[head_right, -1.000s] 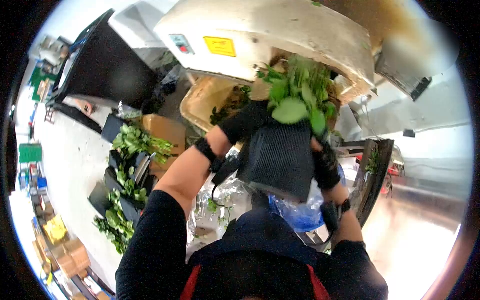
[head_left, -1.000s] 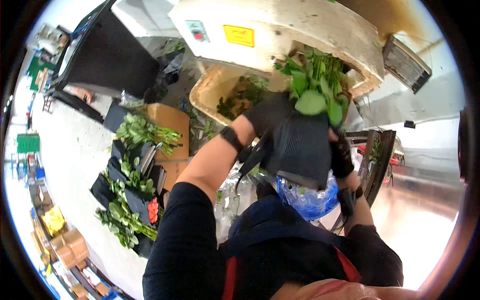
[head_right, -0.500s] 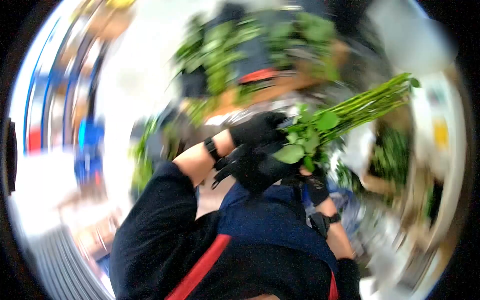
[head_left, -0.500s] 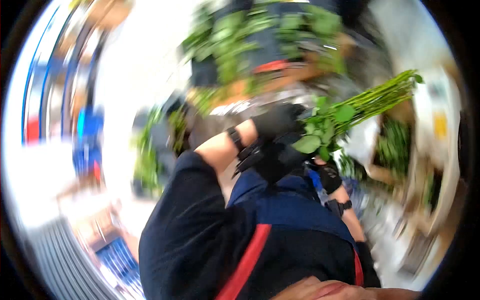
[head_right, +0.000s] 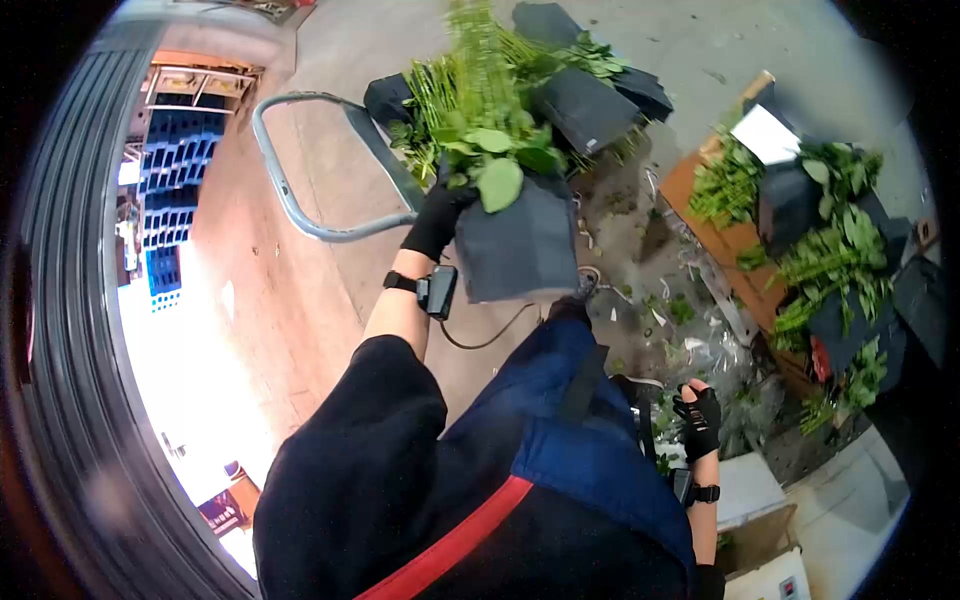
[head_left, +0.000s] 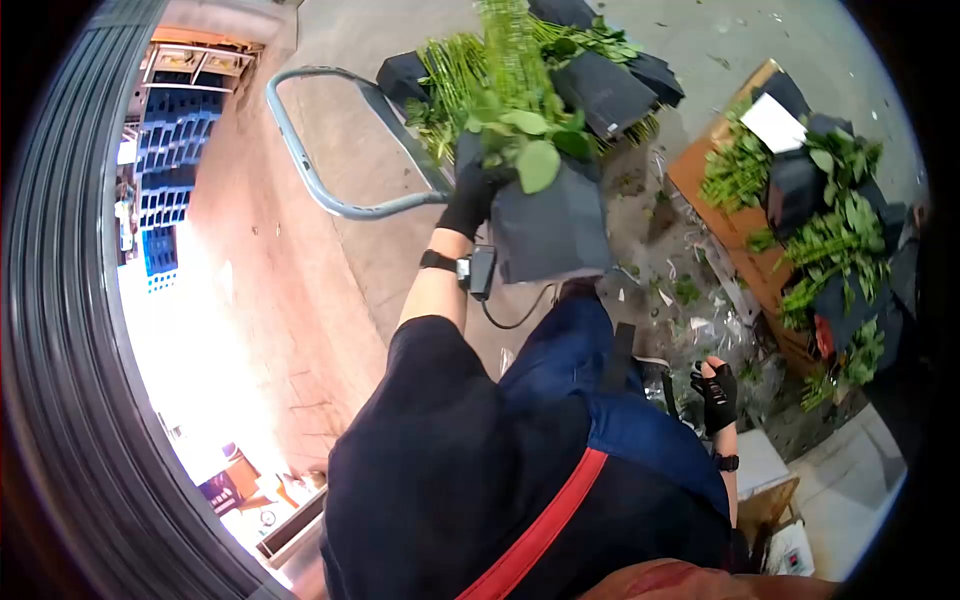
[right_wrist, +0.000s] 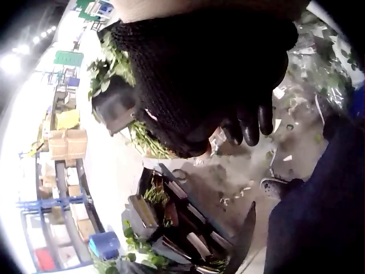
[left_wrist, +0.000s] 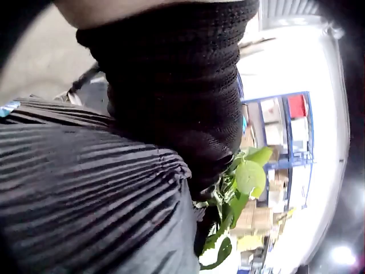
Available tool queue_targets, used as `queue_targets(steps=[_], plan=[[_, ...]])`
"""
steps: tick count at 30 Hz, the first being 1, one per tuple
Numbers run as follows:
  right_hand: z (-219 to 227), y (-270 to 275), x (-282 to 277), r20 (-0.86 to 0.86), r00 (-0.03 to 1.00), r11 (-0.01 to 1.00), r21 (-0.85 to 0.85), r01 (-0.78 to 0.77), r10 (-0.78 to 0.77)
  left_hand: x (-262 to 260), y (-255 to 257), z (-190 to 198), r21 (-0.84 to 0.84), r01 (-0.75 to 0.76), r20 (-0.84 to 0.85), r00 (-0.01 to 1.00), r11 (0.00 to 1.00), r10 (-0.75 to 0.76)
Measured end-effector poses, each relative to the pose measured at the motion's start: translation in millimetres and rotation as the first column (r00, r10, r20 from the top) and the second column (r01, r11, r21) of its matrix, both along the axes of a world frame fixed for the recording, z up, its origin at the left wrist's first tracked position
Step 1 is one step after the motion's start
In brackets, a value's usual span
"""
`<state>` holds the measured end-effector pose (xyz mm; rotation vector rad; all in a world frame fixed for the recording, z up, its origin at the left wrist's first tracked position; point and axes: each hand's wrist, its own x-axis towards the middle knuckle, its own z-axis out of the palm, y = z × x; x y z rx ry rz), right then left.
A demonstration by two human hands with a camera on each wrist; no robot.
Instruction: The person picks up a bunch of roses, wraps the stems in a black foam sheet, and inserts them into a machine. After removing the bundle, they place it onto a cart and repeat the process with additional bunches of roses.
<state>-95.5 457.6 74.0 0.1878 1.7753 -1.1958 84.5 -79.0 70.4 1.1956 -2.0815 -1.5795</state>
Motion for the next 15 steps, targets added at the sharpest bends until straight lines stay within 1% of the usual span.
queue_targets(steps=[1,2,3,4,5,6,7,8,9,10,11,12,13,14,15], plan=[[-5,-18,-8,-0.004,1.000,1.000,0.019,-0.020,0.020,17,-28,-7,-0.111,0.074,0.008,0.997,0.991,-0.074],[-11,-36,-13,-0.022,0.997,0.996,0.040,-0.074,0.075,33,-56,-14,-0.224,0.140,0.021,0.990,0.964,-0.139],[-23,-57,-21,-0.045,0.991,0.991,0.055,-0.122,0.124,42,-86,-30,-0.363,0.242,0.057,0.970,0.900,-0.238],[-28,-72,-24,-0.064,0.984,0.984,0.079,-0.160,0.165,54,-108,-54,-0.236,0.117,0.063,0.992,0.965,-0.105],[-33,-85,-27,-0.166,0.939,0.952,0.104,-0.287,0.301,53,-115,-50,0.009,-0.024,-0.008,1.000,1.000,0.024],[-35,-97,-29,-0.262,0.867,0.906,0.147,-0.397,0.423,52,-123,-51,-0.214,0.082,0.110,0.992,0.973,-0.059],[-36,-108,-29,-0.343,0.774,0.847,0.207,-0.490,0.532,49,-132,-53,-0.412,0.209,0.236,0.965,0.887,-0.118],[-32,-121,-27,-0.314,0.794,0.853,0.207,-0.479,0.521,38,-137,-53,-0.131,-0.020,0.189,0.981,0.991,0.045],[-30,-126,-26,-0.354,0.749,0.828,0.207,-0.522,0.560,23,-139,-52,0.173,-0.239,0.205,0.958,0.955,0.202],[-28,-129,-28,-0.393,0.655,0.760,0.238,-0.605,0.645,7,-138,-54,0.450,-0.422,0.279,0.904,0.787,0.325],[-27,-128,-31,-0.422,0.558,0.689,0.284,-0.667,0.715,-9,-137,-58,0.416,-0.451,0.417,0.866,0.790,0.275],[-34,-121,-29,-0.467,0.535,0.693,0.285,-0.662,0.703,-20,-136,-71,0.337,-0.409,0.467,0.855,0.848,0.227],[-40,-112,-30,-0.513,0.510,0.698,0.287,-0.656,0.691,-28,-136,-87,0.200,-0.333,0.475,0.856,0.921,0.207],[-27,-114,-34,-0.424,0.589,0.720,0.303,-0.624,0.688,-37,-136,-103,0.067,-0.261,0.485,0.852,0.963,0.197],[-15,-123,-41,-0.338,0.655,0.737,0.312,-0.600,0.676,-45,-137,-114,-0.027,-0.224,0.505,0.838,0.974,0.207]])
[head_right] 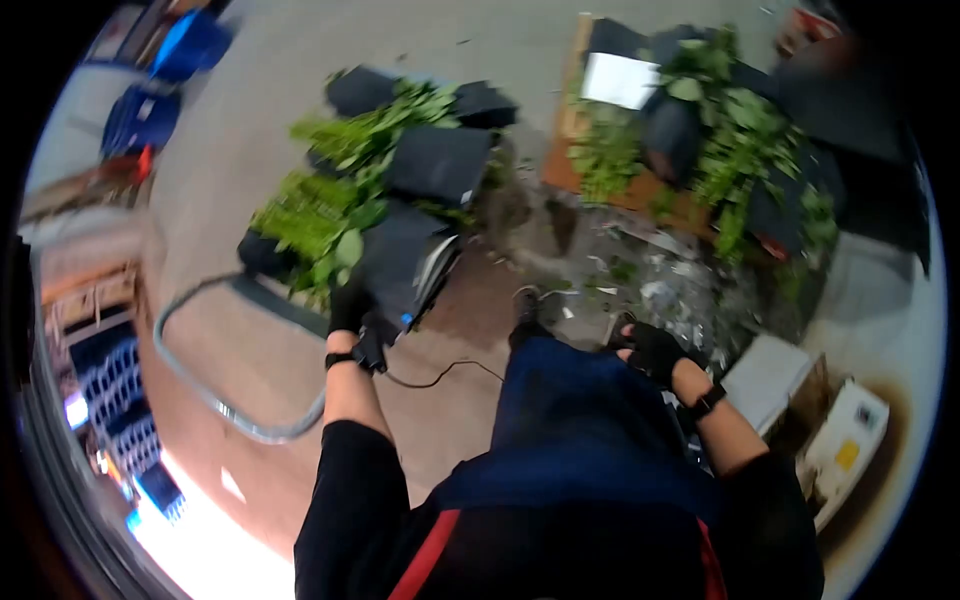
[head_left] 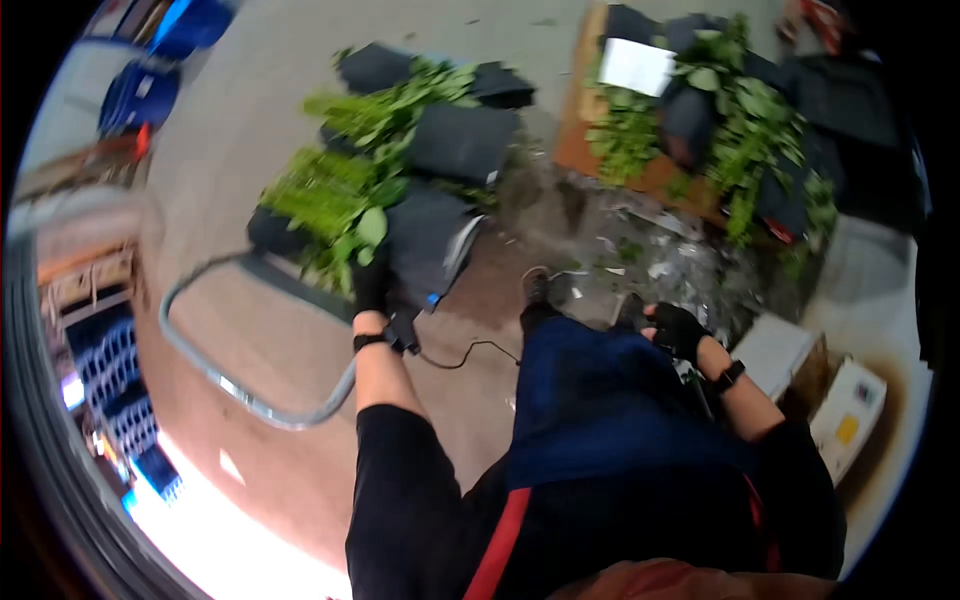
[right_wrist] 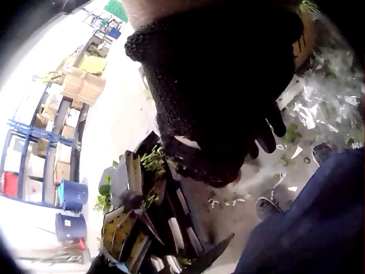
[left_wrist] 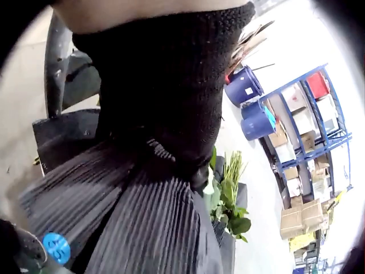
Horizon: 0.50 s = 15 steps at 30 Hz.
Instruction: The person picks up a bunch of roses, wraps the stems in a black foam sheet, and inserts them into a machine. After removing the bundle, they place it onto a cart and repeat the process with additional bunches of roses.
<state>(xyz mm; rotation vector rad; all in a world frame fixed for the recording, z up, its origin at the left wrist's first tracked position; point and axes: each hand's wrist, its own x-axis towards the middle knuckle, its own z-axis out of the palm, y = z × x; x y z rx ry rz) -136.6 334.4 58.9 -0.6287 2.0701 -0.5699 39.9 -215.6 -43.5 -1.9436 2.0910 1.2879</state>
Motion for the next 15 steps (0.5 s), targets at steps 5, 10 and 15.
queue_targets(steps=[5,10,15], plan=[[50,9,-63,-0.067,0.989,0.989,-0.072,0.128,-0.132,-26,6,19,-0.213,0.080,0.148,0.988,0.974,-0.049],[66,68,-171,-0.319,0.874,0.924,-0.231,0.303,-0.367,-107,79,99,-0.901,0.189,0.096,0.965,0.391,-0.244],[50,117,-284,-0.351,0.774,0.849,-0.252,0.463,-0.527,-278,220,96,-0.225,0.585,-0.576,0.565,0.779,-0.591]])
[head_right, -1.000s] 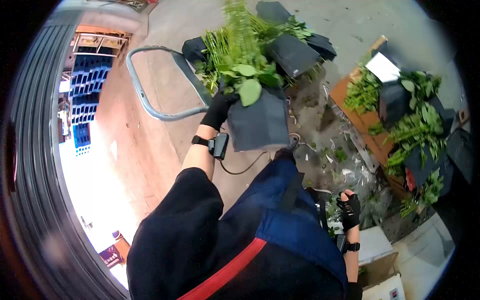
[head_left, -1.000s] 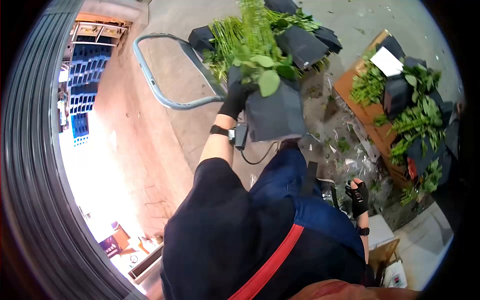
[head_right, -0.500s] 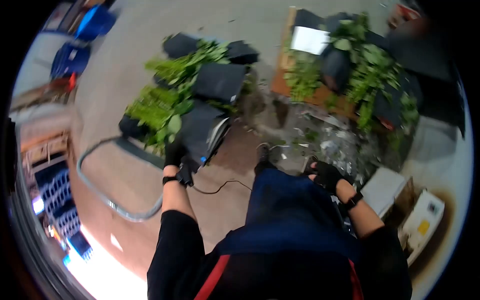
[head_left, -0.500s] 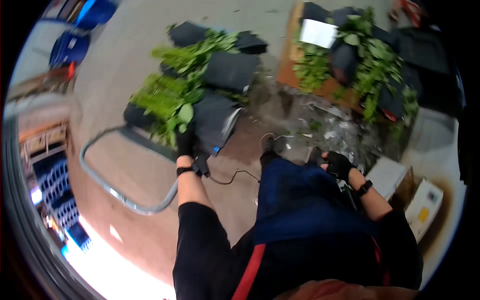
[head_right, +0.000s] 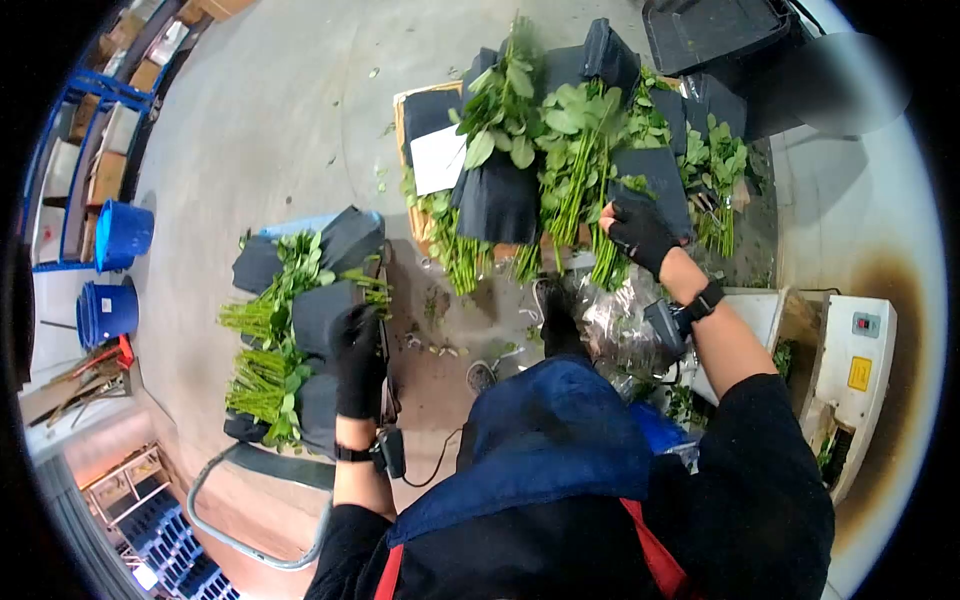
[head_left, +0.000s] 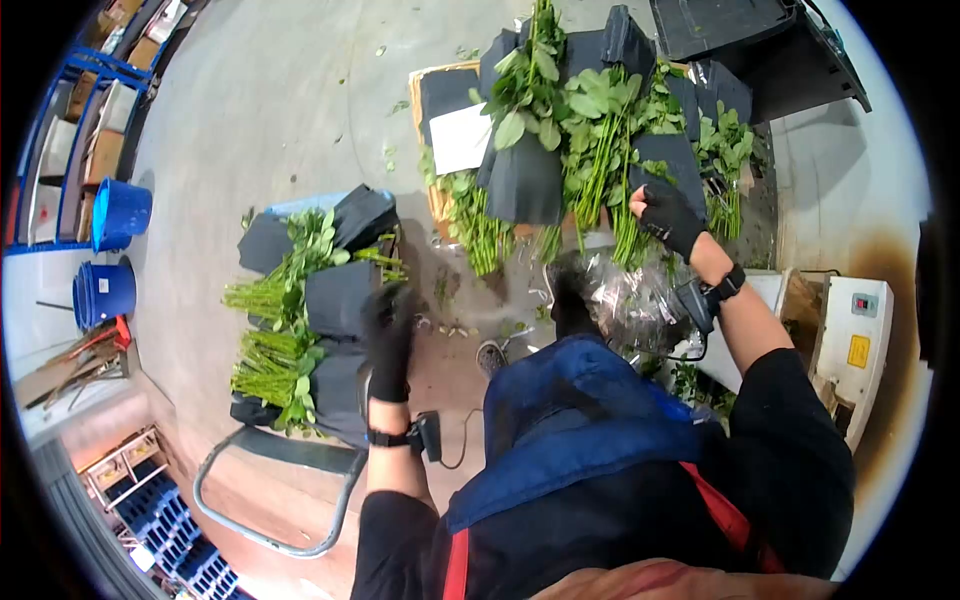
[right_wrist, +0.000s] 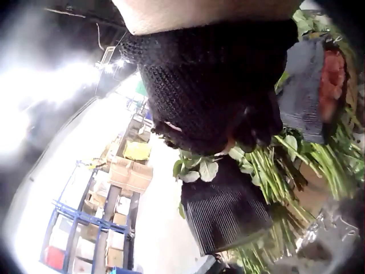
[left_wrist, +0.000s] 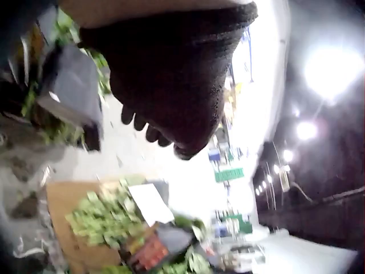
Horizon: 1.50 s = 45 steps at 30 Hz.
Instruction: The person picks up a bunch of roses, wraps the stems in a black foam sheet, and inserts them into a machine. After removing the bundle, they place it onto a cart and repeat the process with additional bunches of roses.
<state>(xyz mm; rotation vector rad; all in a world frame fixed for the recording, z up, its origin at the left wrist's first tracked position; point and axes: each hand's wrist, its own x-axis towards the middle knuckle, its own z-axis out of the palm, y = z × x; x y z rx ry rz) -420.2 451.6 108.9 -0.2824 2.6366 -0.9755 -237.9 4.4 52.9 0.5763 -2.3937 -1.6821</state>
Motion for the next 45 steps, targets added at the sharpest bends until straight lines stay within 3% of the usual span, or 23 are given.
queue_targets(steps=[3,5,7,9,11,13,14,18,21,22,25,26,28,29,30,31,32,33,35,38,39,42,45], plan=[[7,-8,-33,0.063,0.998,0.998,-0.058,0.017,-0.013,-129,98,24,-0.254,0.313,0.029,0.948,0.915,-0.316],[2,-10,-50,-0.029,0.989,0.989,-0.025,-0.144,0.143,-207,139,-11,-0.352,0.353,-0.001,0.926,0.867,-0.378],[-17,1,-70,-0.050,0.992,0.994,0.003,-0.113,0.113,-262,165,-25,-0.377,0.447,0.189,0.894,0.811,-0.406],[-21,24,-113,-0.192,0.957,0.963,0.204,-0.179,0.218,-291,176,-40,-0.197,0.402,0.319,0.889,0.894,-0.330],[-45,63,-180,-0.408,0.862,0.942,0.268,-0.200,0.299,-302,175,-49,-0.145,0.435,0.245,0.886,0.889,-0.393],[-22,67,-248,-0.631,0.520,0.763,0.643,-0.063,0.575,-302,169,-50,0.039,0.432,0.262,0.866,0.901,-0.427],[-17,61,-281,-0.693,0.430,0.791,0.605,-0.090,0.579,-297,168,-48,0.129,0.422,0.268,0.857,0.897,-0.441],[-28,67,-363,-0.566,0.210,0.603,0.728,-0.326,0.797,-280,189,20,0.342,0.205,0.200,0.938,0.917,-0.284],[-21,63,-364,-0.317,0.348,0.425,0.856,-0.295,0.882,-248,166,34,0.236,0.148,0.325,0.919,0.961,-0.221],[-31,56,-375,-0.151,0.441,0.271,0.936,-0.223,0.885,-235,159,42,0.347,0.052,0.314,0.935,0.936,-0.168],[-16,92,-377,-0.371,0.229,0.425,0.865,-0.267,0.900,-190,135,69,0.357,-0.149,0.311,0.950,0.922,0.033],[13,105,-369,-0.442,0.104,0.452,0.839,-0.304,0.891,-183,134,83,0.297,-0.180,0.282,0.955,0.938,0.094],[64,127,-351,-0.436,0.164,0.463,0.784,-0.414,0.885,-153,117,97,0.138,-0.133,0.231,0.968,0.981,0.099],[89,131,-330,-0.174,0.614,0.482,0.790,-0.379,0.770,-133,103,96,0.031,-0.056,0.216,0.975,0.998,0.048],[118,139,-306,-0.233,0.643,0.505,0.818,-0.277,0.730,-112,88,96,-0.079,0.014,0.202,0.979,0.997,0.002],[155,132,-276,-0.211,0.806,0.581,0.791,-0.192,0.553,-101,90,100,0.174,-0.172,0.172,0.975,0.970,0.142],[172,148,-257,-0.319,0.760,0.648,0.743,-0.171,0.566,-89,91,105,0.410,-0.344,0.150,0.939,0.845,0.309],[184,164,-232,-0.421,0.709,0.707,0.690,-0.155,0.566,-76,89,106,0.339,-0.291,0.134,0.956,0.894,0.260],[209,140,-157,-0.416,0.798,0.800,0.585,-0.134,0.437,-56,89,99,0.670,-0.190,0.052,0.976,0.718,0.210],[175,134,-56,-0.326,0.881,0.939,0.155,-0.308,0.343,-53,130,120,0.568,0.054,0.108,0.984,0.821,-0.139],[157,114,-17,-0.068,0.998,0.988,-0.151,-0.030,0.020,-56,145,114,0.562,0.208,0.047,0.958,0.800,-0.282],[138,53,91,-0.070,0.985,0.984,-0.099,0.150,-0.157,-63,190,86,0.474,0.612,-0.150,0.764,0.633,-0.627],[92,51,188,-0.319,0.881,0.918,-0.307,0.251,-0.348,-62,226,92,0.162,0.886,-0.271,0.464,0.435,-0.844]])
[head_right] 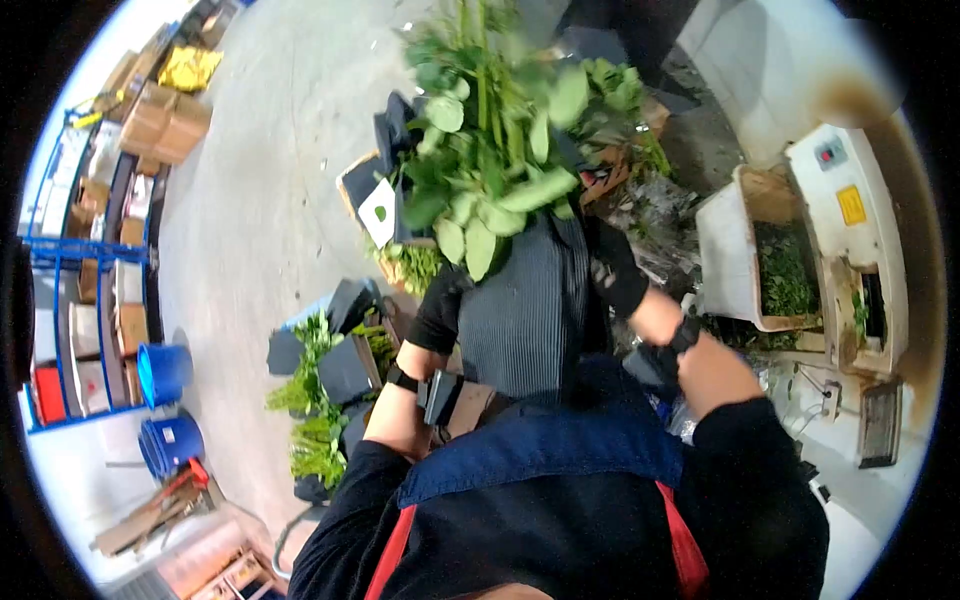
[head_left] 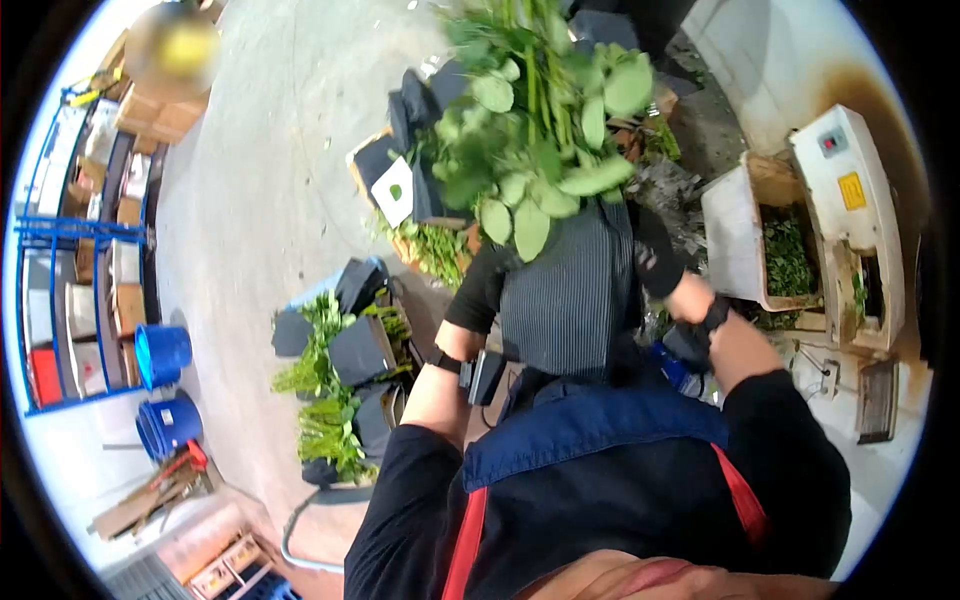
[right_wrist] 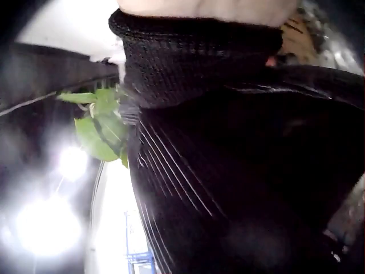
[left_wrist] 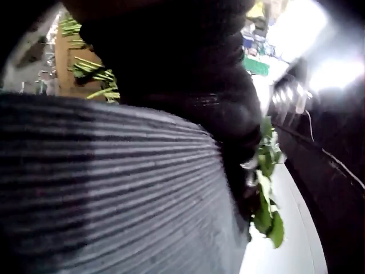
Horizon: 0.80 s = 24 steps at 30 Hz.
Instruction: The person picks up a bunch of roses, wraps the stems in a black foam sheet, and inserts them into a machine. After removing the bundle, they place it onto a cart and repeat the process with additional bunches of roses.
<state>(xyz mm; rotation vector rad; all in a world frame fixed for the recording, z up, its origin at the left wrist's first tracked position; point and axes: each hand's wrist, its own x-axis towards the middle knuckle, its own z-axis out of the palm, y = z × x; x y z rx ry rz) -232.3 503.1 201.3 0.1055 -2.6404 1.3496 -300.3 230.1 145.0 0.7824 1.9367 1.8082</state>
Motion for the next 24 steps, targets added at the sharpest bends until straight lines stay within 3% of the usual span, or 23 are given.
queue_targets(steps=[1,2,3,4,5,6,7,8,9,10,11,12,14,15,16,18,19,22,24], plan=[[13,-3,34,-0.013,0.996,0.987,-0.135,0.083,-0.086,3,13,10,-0.037,0.065,-0.144,0.987,0.997,-0.070],[-20,14,56,0.088,0.982,0.916,-0.356,0.185,-0.164,7,30,19,-0.080,0.127,-0.279,0.949,0.989,-0.145],[-53,30,78,0.181,0.954,0.775,-0.556,0.300,-0.239,18,57,36,0.110,0.116,0.234,0.962,0.987,-0.139],[-76,51,98,0.405,0.864,0.611,-0.615,0.499,-0.299,25,76,43,0.148,0.140,0.377,0.907,0.979,-0.187],[-55,63,123,0.388,0.903,0.350,-0.832,0.429,-0.184,30,97,47,0.182,0.164,0.511,0.827,0.969,-0.236],[-44,73,147,0.385,0.902,0.331,-0.839,0.431,-0.197,35,120,51,0.210,0.189,0.630,0.724,0.959,-0.280],[-39,85,170,0.385,0.887,0.430,-0.777,0.460,-0.254,36,145,33,0.239,0.307,0.644,0.660,0.921,-0.387],[-34,95,195,0.352,0.868,0.679,-0.543,0.493,-0.349,44,173,41,0.180,0.432,0.556,0.697,0.884,-0.454],[-27,105,214,0.317,0.846,0.786,-0.329,0.523,-0.429,57,202,57,0.111,0.545,0.463,0.712,0.831,-0.528],[-5,109,224,0.344,0.827,0.617,-0.552,0.561,-0.443,74,232,72,0.035,0.644,0.366,0.704,0.764,-0.609],[17,113,234,0.357,0.810,0.375,-0.749,0.546,-0.465,98,264,83,0.200,0.641,0.338,0.664,0.741,-0.667],[38,117,245,0.365,0.785,0.121,-0.868,0.481,-0.500,114,295,79,0.121,0.724,0.244,0.641,0.679,-0.728],[9,159,301,0.340,0.792,0.021,-0.914,0.406,-0.507,151,355,73,-0.051,0.833,0.052,0.553,0.550,-0.832],[-11,182,329,0.307,0.781,0.078,-0.908,0.412,-0.543,176,379,72,0.117,0.862,0.094,0.485,0.494,-0.869],[-17,193,354,0.290,0.751,-0.013,-0.936,0.352,-0.593,200,404,77,0.142,0.870,0.113,0.460,0.473,-0.881],[-23,219,396,0.323,0.669,-0.089,-0.929,0.360,-0.669,251,446,88,0.187,0.872,0.159,0.428,0.453,-0.890],[-25,229,412,0.348,0.620,-0.117,-0.917,0.383,-0.703,267,469,60,0.127,0.898,0.131,0.405,0.421,-0.905],[-37,263,451,0.417,0.502,-0.198,-0.880,0.432,-0.758,303,537,47,-0.173,0.941,0.095,0.311,0.291,-0.946],[-58,286,470,0.460,0.436,-0.255,-0.856,0.450,-0.774,310,570,19,-0.205,0.920,-0.209,0.293,0.335,-0.933]])
